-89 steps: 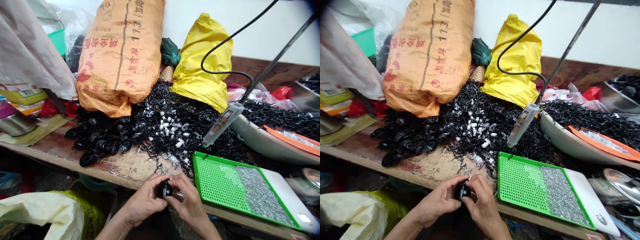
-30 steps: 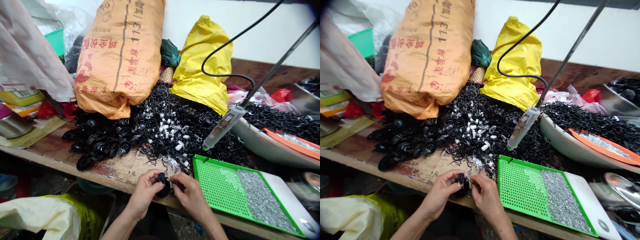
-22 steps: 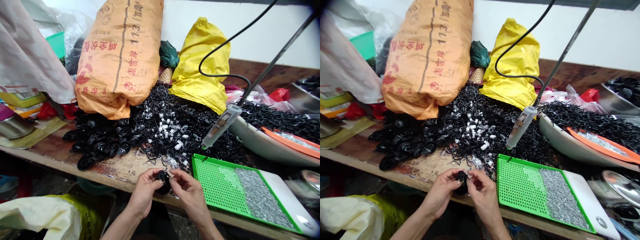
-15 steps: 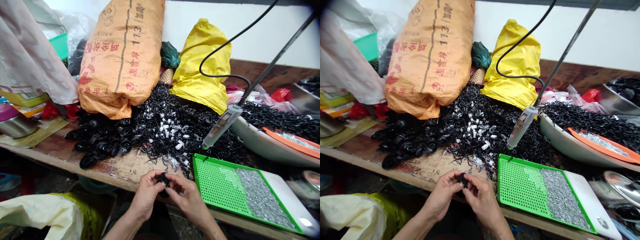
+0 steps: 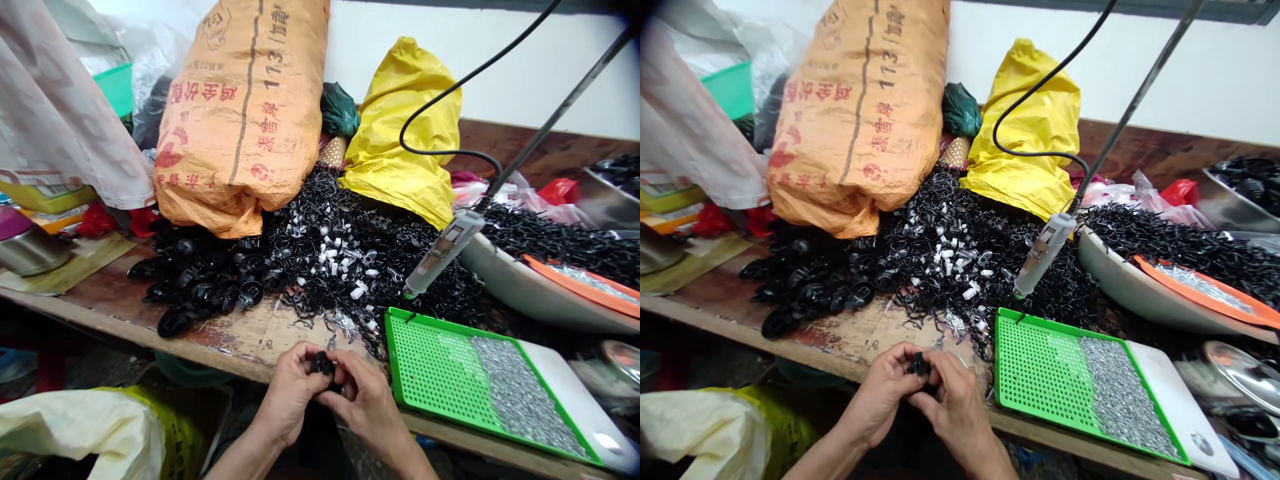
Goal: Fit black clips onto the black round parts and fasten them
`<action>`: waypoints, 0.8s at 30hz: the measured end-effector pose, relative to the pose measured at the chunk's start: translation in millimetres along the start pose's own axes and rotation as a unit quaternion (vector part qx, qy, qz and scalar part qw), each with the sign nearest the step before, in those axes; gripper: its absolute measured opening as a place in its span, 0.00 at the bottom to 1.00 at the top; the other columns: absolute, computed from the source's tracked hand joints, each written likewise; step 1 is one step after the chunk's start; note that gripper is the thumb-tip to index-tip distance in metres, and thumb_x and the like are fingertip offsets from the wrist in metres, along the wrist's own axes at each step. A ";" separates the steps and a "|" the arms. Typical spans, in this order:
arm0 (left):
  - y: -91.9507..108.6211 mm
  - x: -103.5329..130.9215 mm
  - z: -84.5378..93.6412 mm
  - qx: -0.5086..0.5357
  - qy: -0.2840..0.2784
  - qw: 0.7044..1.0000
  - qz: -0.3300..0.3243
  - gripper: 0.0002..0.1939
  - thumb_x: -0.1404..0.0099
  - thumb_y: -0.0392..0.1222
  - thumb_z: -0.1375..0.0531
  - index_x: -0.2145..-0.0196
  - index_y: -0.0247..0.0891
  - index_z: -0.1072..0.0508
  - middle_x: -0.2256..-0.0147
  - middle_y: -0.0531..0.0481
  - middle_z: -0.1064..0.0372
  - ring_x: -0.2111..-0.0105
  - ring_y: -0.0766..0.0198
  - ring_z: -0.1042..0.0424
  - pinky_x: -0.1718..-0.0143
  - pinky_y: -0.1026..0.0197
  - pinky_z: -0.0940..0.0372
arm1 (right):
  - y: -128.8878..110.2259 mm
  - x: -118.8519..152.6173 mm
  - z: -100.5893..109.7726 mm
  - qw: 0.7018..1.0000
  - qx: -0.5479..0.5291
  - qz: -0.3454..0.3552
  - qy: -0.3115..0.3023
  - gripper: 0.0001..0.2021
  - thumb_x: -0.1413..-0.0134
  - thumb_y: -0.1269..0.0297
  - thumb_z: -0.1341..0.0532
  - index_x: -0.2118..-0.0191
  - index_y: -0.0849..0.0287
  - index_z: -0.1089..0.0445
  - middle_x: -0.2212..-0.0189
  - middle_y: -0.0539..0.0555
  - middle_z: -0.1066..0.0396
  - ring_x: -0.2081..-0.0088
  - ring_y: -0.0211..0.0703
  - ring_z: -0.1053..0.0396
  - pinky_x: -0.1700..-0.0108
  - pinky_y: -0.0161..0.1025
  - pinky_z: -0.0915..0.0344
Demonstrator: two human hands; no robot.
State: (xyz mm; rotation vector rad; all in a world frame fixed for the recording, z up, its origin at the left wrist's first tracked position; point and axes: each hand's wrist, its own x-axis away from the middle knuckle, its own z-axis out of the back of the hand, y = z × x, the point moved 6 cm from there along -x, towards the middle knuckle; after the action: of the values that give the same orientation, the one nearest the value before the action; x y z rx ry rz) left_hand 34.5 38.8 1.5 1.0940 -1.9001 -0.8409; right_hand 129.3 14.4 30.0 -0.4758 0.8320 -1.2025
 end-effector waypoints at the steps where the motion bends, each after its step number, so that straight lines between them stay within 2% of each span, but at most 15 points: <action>1: 0.6 -0.9 1.4 -0.001 0.006 1.000 -0.004 0.10 0.56 0.25 0.42 0.74 0.35 0.33 0.76 0.53 0.33 0.73 0.68 0.36 0.70 0.67 0.43 | 0.7 -1.0 -0.6 1.000 -0.018 -0.007 -0.013 0.13 0.58 0.66 0.40 0.62 0.61 0.36 0.78 0.49 0.41 0.79 0.33 0.44 0.79 0.30 0.45; 4: 4.0 -1.9 4.0 -0.015 0.004 1.000 -0.015 0.09 0.55 0.26 0.42 0.74 0.34 0.33 0.75 0.53 0.33 0.72 0.68 0.36 0.68 0.66 0.43 | 3.6 -5.2 -1.9 0.996 -0.067 -0.028 -0.046 0.11 0.57 0.70 0.43 0.63 0.60 0.35 0.78 0.49 0.41 0.79 0.33 0.43 0.79 0.30 0.45; 8: 10.0 0.7 5.9 -0.040 -0.018 0.998 -0.039 0.07 0.51 0.29 0.43 0.71 0.34 0.32 0.72 0.51 0.32 0.68 0.66 0.36 0.64 0.65 0.43 | 9.2 -11.8 -5.3 0.991 -0.101 -0.066 -0.055 0.11 0.61 0.75 0.45 0.66 0.60 0.34 0.78 0.48 0.41 0.79 0.32 0.44 0.79 0.29 0.45; 14: 17.1 3.8 19.4 -0.076 0.023 0.995 -0.066 0.08 0.52 0.30 0.42 0.70 0.34 0.31 0.71 0.50 0.31 0.67 0.65 0.35 0.63 0.64 0.42 | 1.2 -20.3 -17.8 0.988 -0.102 -0.086 -0.083 0.12 0.63 0.76 0.46 0.67 0.62 0.35 0.78 0.48 0.41 0.80 0.30 0.45 0.80 0.29 0.45; 17: 18.1 2.3 29.6 -0.087 0.058 0.992 -0.066 0.08 0.54 0.30 0.41 0.72 0.33 0.31 0.73 0.49 0.31 0.69 0.64 0.34 0.66 0.64 0.41 | -1.7 -28.1 -19.2 0.986 -0.089 -0.062 -0.129 0.11 0.62 0.75 0.45 0.66 0.61 0.35 0.77 0.48 0.39 0.79 0.31 0.43 0.78 0.28 0.43; 20: 16.8 -1.0 41.6 -0.110 0.105 0.985 -0.081 0.09 0.55 0.31 0.41 0.72 0.33 0.31 0.73 0.50 0.32 0.70 0.65 0.34 0.66 0.64 0.40 | 1.7 -46.1 -10.8 0.989 0.027 -0.006 -0.148 0.08 0.57 0.72 0.45 0.66 0.60 0.34 0.76 0.48 0.37 0.76 0.32 0.40 0.74 0.28 0.42; 22: 15.0 -3.9 47.2 -0.146 0.121 0.976 -0.106 0.10 0.56 0.31 0.41 0.72 0.34 0.31 0.72 0.51 0.33 0.70 0.65 0.34 0.65 0.64 0.40 | 6.1 -62.8 -5.1 0.979 0.156 0.025 -0.127 0.07 0.53 0.72 0.47 0.67 0.59 0.33 0.74 0.49 0.36 0.72 0.34 0.39 0.71 0.29 0.43; 24: 12.1 -7.0 49.8 -0.190 0.118 0.966 -0.132 0.10 0.55 0.31 0.42 0.71 0.34 0.31 0.72 0.51 0.34 0.69 0.64 0.34 0.65 0.64 0.40 | 9.5 -78.8 -7.4 0.965 0.234 0.043 -0.112 0.08 0.53 0.74 0.47 0.68 0.59 0.32 0.72 0.52 0.36 0.68 0.37 0.39 0.68 0.32 0.44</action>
State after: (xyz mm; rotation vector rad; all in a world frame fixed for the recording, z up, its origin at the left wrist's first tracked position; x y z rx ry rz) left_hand -10.7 58.1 -14.7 1.1576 -1.3442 -1.1155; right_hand 119.5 92.5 42.7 -0.1806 0.3528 -1.1931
